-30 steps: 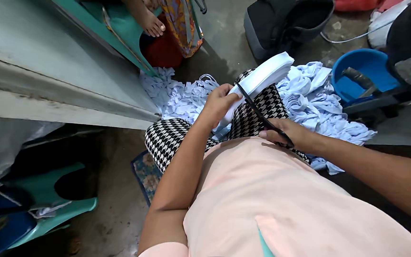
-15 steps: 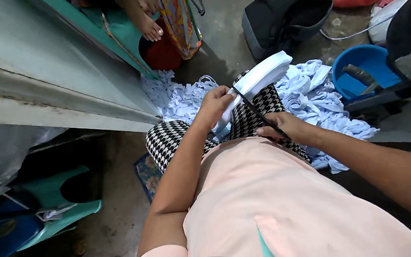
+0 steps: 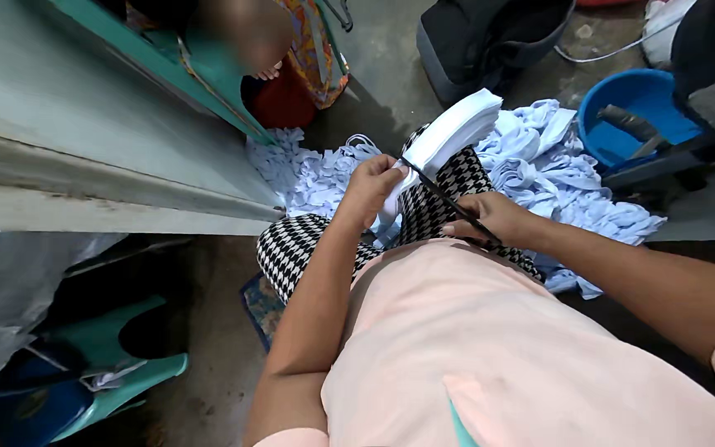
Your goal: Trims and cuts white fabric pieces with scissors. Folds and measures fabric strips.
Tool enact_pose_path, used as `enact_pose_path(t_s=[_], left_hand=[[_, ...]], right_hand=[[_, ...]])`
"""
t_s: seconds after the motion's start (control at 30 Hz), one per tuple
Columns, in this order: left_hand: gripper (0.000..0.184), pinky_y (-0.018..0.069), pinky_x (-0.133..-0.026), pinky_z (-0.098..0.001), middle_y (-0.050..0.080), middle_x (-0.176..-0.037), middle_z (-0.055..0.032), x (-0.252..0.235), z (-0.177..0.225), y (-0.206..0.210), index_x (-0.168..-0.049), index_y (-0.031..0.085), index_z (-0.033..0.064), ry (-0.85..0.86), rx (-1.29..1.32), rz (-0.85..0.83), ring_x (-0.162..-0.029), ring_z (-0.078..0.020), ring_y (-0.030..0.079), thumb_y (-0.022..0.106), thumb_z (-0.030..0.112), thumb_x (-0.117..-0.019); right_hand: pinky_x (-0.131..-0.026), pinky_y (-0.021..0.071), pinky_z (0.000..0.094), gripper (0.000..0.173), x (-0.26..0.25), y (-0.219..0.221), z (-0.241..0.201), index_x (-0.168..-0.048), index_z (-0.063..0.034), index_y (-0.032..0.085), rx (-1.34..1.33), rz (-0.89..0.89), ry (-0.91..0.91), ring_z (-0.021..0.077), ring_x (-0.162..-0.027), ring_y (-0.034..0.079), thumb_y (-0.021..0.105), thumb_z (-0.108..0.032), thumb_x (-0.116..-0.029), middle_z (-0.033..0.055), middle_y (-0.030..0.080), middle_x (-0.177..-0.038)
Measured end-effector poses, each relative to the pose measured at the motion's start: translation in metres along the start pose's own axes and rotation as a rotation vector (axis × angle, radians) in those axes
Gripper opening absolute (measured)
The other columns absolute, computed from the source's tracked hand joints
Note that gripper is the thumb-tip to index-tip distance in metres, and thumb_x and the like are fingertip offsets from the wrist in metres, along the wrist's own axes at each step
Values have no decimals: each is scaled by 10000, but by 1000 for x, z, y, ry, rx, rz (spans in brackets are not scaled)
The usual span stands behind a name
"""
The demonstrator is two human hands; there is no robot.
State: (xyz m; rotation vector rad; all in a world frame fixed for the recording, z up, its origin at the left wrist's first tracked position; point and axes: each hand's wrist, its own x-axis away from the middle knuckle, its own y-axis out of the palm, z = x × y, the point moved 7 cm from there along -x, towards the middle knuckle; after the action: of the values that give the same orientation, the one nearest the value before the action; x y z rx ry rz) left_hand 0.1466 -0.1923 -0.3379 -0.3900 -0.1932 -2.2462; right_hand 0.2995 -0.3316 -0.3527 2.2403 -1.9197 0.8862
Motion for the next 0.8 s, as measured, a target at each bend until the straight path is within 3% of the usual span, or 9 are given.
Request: enact_pose_path(t_s=[0.13,0.23,0.3,0.37,0.47,0.57,0.67,0.73,0.8], left_hand=[[100,518,-633,-274,595,-769,-20,2,-7,-4,-957,594,34,-7,-13,-18,-664,-89,580,559,104,-1020],[120,541,-667,-286,615,-808,-12,9,-12,-16,-1008,595,49,-34,-39,-48,-703,-87,603,510,126,-1043],[195,559,-747,-314,632,-873,-9,12,-14,-32,-1093,600,38,-12,-23,-1,-776,-88,626,438,141,-1061],[232,551,-693,-283,617,-824,24,13,-11,-44,-1075,591,74,34,-9,87,-720,-65,610,381,171,-1062],[237,456,-565,-200,546,-774,79,6,3,-43,-1046,567,142,103,-45,156,-596,-16,493,367,265,-1071],[420,482,-636,-272,628,-1026,-19,-8,17,-27,-1236,627,100,62,-290,147,-724,-73,553,461,442,-1058],[580,508,-894,-524,629,-1258,-206,-23,18,-3,-1362,576,49,-63,-488,36,-1080,-299,625,561,508,-1009],[618,492,-914,-582,639,-1224,-240,-30,12,7,-1387,567,54,-128,-564,-10,-1096,-361,621,614,517,-980],[623,508,-886,-576,661,-1179,-228,-29,8,13,-1388,565,74,-168,-584,-39,-1048,-353,641,630,529,-969]], right_hand=[[-548,479,347,261,4,1,3,-820,-44,679,109,-1,-42,134,-563,544,762,-265,-930,45,586,-662],[-547,495,342,301,9,-4,4,-836,-74,681,257,14,-168,108,-562,566,763,-354,-910,11,590,-636],[-526,482,359,408,14,-21,3,-822,-64,661,375,161,-374,123,-564,549,731,-461,-883,12,564,-638],[-550,492,438,455,16,-51,12,-850,7,656,386,359,-430,206,-594,571,718,-441,-893,88,587,-680],[-687,515,578,421,18,-104,60,-1043,74,653,332,603,-163,352,-730,626,744,-322,-934,219,643,-837],[-882,462,735,542,29,-138,136,-1166,102,628,339,671,290,532,-1008,626,716,-393,-964,349,641,-1055],[-989,399,767,586,49,-137,213,-1200,179,604,383,499,705,607,-1204,536,730,-338,-956,436,575,-1220],[-1047,368,743,590,55,-121,261,-1191,194,602,383,290,869,587,-1263,499,770,-301,-919,431,554,-1269],[-1039,387,714,569,57,-116,262,-1193,185,604,369,235,891,557,-1254,525,757,-299,-935,413,563,-1271]])
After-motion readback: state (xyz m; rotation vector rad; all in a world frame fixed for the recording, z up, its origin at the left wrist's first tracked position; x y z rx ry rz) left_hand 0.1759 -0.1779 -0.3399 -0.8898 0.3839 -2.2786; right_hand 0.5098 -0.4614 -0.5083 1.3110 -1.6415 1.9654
